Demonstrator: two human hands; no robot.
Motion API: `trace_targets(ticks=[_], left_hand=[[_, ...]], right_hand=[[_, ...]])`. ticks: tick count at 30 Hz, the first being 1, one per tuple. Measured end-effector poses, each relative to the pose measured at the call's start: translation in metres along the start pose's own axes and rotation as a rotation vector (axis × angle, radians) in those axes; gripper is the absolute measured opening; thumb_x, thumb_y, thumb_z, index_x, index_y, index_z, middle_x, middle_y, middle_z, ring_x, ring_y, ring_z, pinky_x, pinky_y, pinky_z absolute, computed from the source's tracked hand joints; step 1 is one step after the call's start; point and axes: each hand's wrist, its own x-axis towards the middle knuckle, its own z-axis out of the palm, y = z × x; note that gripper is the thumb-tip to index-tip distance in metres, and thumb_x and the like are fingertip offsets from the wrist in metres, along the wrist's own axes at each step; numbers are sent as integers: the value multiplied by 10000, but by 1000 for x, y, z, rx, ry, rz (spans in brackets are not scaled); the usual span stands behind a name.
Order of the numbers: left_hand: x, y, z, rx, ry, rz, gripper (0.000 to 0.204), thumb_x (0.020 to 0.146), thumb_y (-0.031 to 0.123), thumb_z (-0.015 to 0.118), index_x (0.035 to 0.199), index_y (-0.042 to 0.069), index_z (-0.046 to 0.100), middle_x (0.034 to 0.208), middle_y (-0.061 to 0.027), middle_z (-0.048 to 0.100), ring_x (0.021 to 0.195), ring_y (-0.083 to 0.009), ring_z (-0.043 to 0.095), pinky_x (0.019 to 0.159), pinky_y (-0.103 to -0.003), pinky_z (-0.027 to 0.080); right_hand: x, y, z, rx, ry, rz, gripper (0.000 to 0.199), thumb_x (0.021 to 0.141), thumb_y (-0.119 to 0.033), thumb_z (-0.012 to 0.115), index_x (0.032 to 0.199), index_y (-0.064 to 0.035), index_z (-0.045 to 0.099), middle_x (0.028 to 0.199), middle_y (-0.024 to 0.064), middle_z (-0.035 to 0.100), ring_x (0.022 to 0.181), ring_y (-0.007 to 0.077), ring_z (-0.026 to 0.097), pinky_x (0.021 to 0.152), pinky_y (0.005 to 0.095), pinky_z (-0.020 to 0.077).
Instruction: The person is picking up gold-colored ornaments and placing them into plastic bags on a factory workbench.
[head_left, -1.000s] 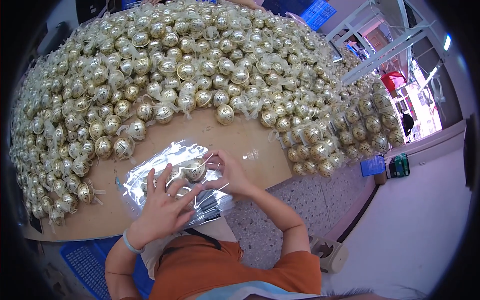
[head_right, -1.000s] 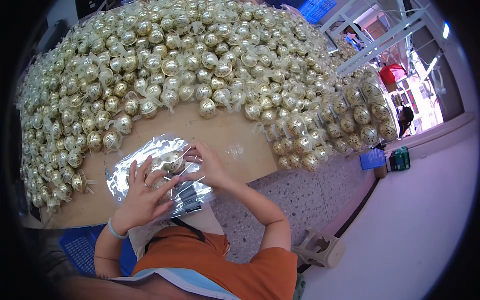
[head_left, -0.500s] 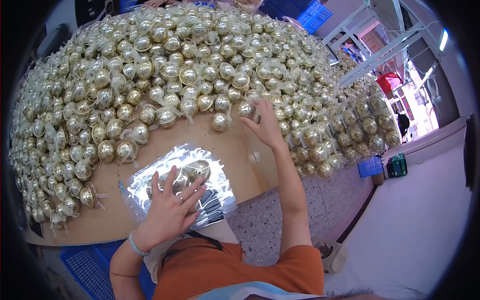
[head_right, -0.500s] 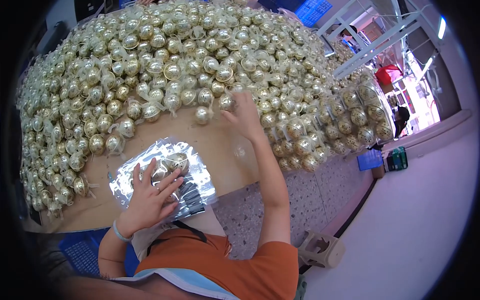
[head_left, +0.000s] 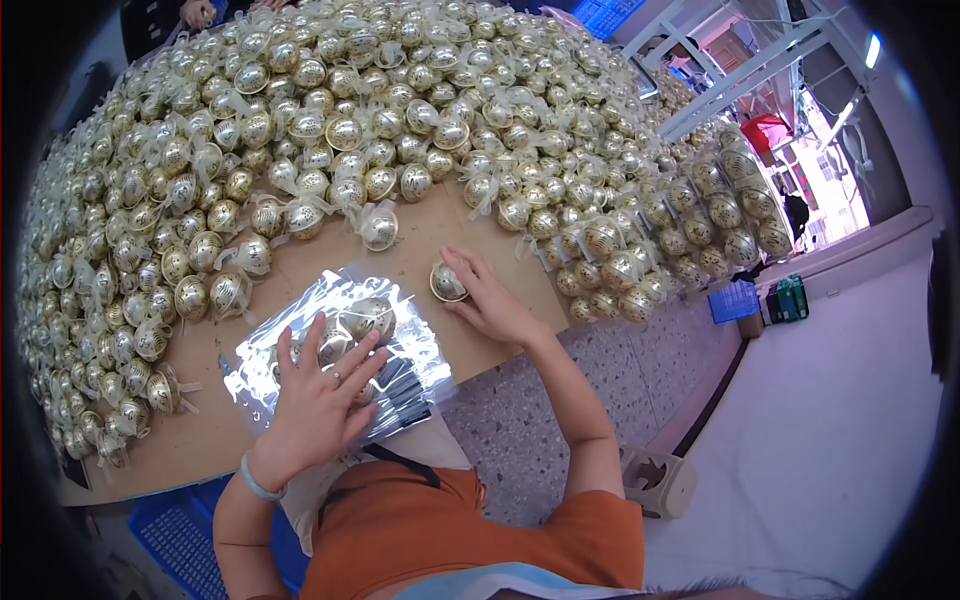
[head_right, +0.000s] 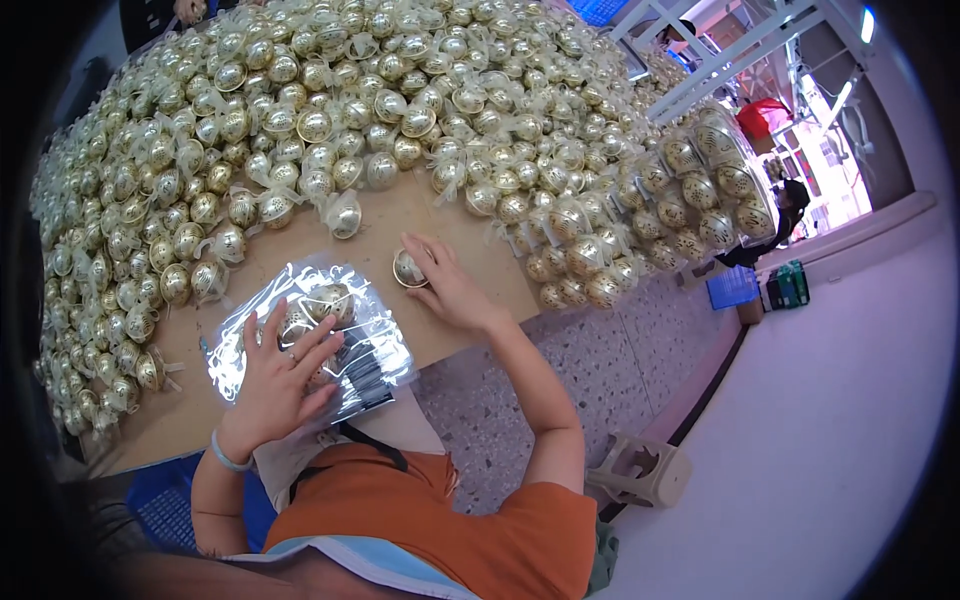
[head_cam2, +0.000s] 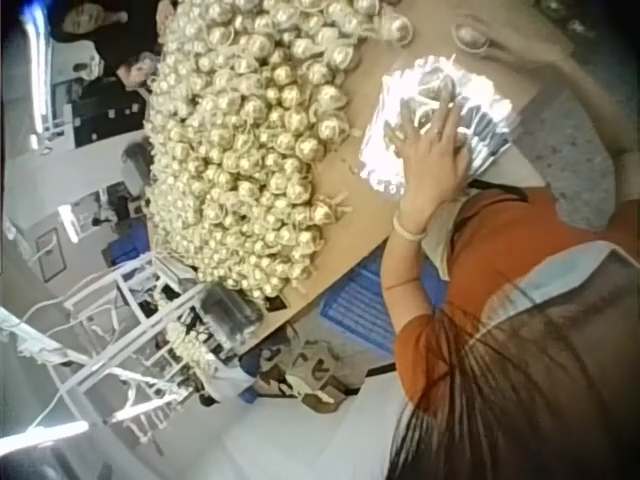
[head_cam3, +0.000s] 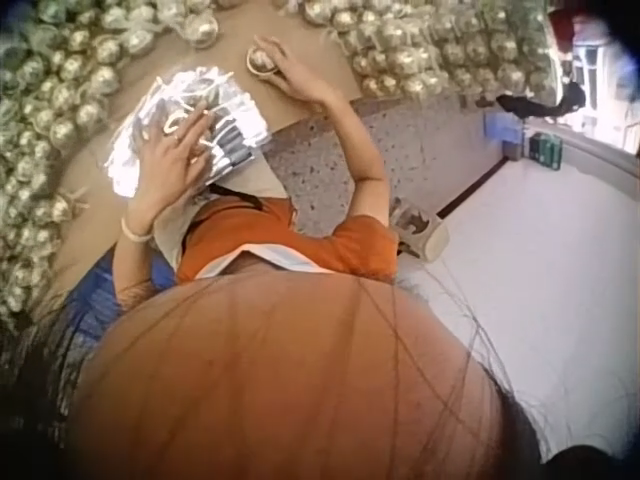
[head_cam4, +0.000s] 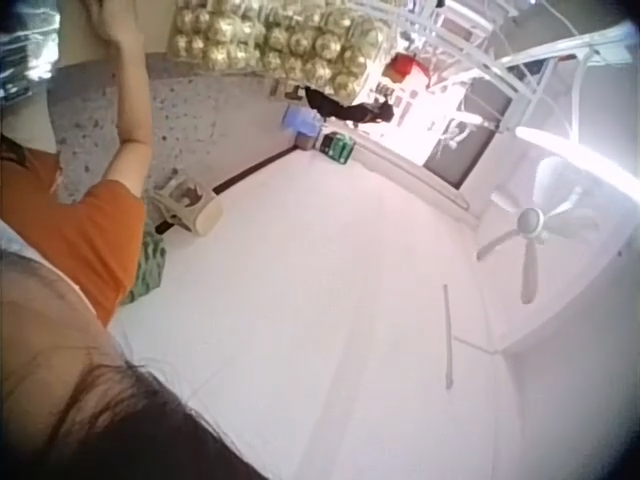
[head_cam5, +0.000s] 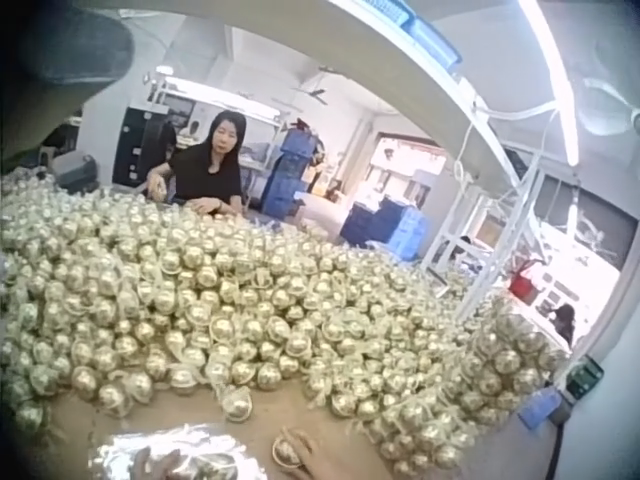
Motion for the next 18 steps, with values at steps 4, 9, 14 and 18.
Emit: trace_targets(ticks=[4,9,14,18], left_hand=[[6,-2,-9,0,-12,-9,718,777,353,734,1451,231,518,1503,26,501,1390,-445,332,1093,-654,196],[17,-6,-21,-170,-34,-45,888,714,385,752,1524,256,412,1385,-25,591,1295,-399,408,1051,-574,241],[14,-13,-13,-131,-28,-20,833,698,418,766,1468,254,495,1414,-16,558,1278,-390,402,1060,-546,259],[14,-15,-15,-155,-10,-30,743,679,382,757,1393,269,589,1477,-64,479,1287,-405,386,1034,-542,279]], right_hand=[[-3,-17,-3,166,17,149,799,744,-254,875,1385,-15,460,1166,152,582,1037,283,620,893,361,510],[-11,-58,-8,-8,155,182,658,608,-320,969,1078,8,645,779,23,633,663,86,618,582,226,493],[-11,-54,-3,555,-145,224,565,660,-183,934,1127,6,676,878,24,647,719,53,620,622,205,506],[-9,-38,6,1063,-348,198,401,807,-1,799,1189,16,681,1145,83,636,860,98,655,772,228,539]])
